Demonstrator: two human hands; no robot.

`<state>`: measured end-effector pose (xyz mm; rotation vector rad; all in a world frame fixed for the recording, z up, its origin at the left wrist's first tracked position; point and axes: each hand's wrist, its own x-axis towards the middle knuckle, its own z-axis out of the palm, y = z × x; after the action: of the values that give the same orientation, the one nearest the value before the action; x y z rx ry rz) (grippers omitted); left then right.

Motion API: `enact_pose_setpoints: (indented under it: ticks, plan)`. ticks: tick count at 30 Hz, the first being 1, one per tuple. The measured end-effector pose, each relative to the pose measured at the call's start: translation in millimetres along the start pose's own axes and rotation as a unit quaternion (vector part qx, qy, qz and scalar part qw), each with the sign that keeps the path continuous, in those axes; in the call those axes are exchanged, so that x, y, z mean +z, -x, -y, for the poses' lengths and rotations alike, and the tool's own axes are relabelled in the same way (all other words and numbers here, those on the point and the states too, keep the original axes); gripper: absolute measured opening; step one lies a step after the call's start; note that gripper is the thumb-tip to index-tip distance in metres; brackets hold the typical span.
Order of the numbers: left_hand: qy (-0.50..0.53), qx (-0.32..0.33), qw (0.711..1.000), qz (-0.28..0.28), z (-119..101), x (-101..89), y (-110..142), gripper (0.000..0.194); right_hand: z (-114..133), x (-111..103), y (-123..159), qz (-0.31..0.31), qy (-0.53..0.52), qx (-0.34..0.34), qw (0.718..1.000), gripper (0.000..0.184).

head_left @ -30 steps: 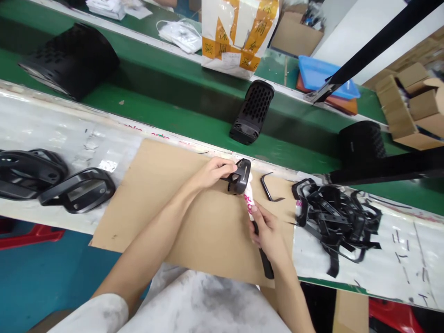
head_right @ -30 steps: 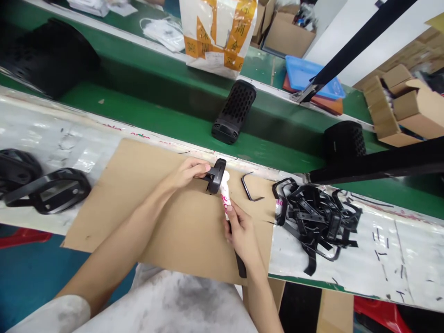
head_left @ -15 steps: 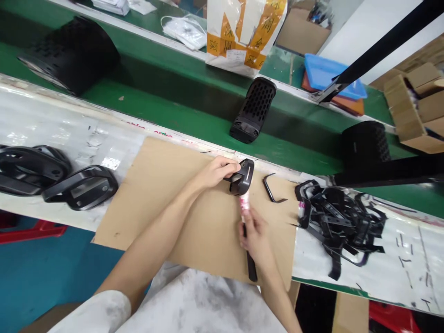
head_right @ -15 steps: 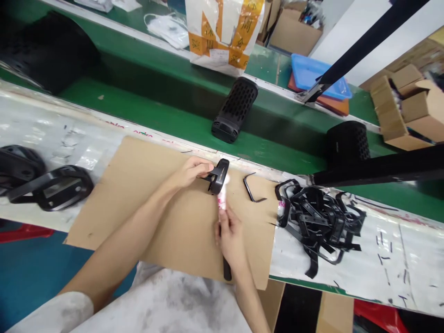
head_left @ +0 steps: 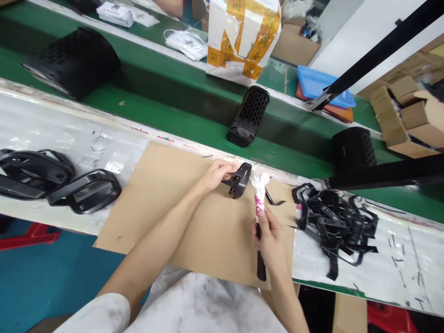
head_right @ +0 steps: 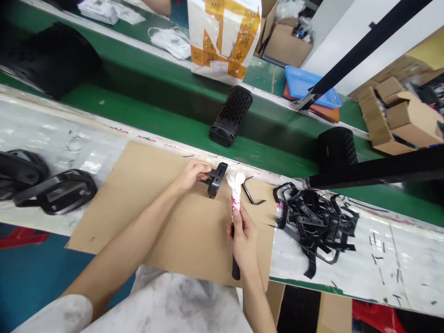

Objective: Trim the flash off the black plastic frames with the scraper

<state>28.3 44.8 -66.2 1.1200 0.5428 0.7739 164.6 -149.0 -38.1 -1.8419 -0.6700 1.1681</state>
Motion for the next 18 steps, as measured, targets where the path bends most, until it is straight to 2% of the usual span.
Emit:
enact_pose_setpoints:
  ticks: [3,6,8,11,14,16,18]
  plan:
    - [0.133,-0.039,0.990,-0.021,-3.3,0.3,-0.5,0.050,7.1,-10.1,1.1,-0.027,0.022,-0.036,0.999,0.065]
    - [0.261,-0.066,0.963,0.002,-13.4,2.7,2.8,0.050,2.9,-19.5,1.3,-0.025,0.082,-0.064,0.994,0.068]
    - [0.304,-0.071,0.950,0.013,-20.0,5.1,5.7,0.048,-3.2,-24.3,0.6,-0.024,0.137,-0.080,0.987,0.068]
    - [0.323,-0.083,0.943,0.001,-24.7,7.1,8.0,0.045,-11.6,-27.9,-1.5,-0.025,0.205,-0.072,0.976,0.067]
    - [0.321,-0.098,0.942,-0.020,-23.6,5.0,7.5,0.047,-16.7,-28.0,-4.5,-0.004,0.224,-0.074,0.972,0.063]
    - [0.311,-0.099,0.945,-0.034,-22.2,2.1,6.7,0.050,-16.9,-28.5,-6.6,0.004,0.243,-0.109,0.964,0.059]
    - [0.299,-0.087,0.949,-0.049,-21.7,-0.3,6.3,0.049,-13.1,-30.1,-7.9,-0.018,0.284,-0.155,0.946,0.052]
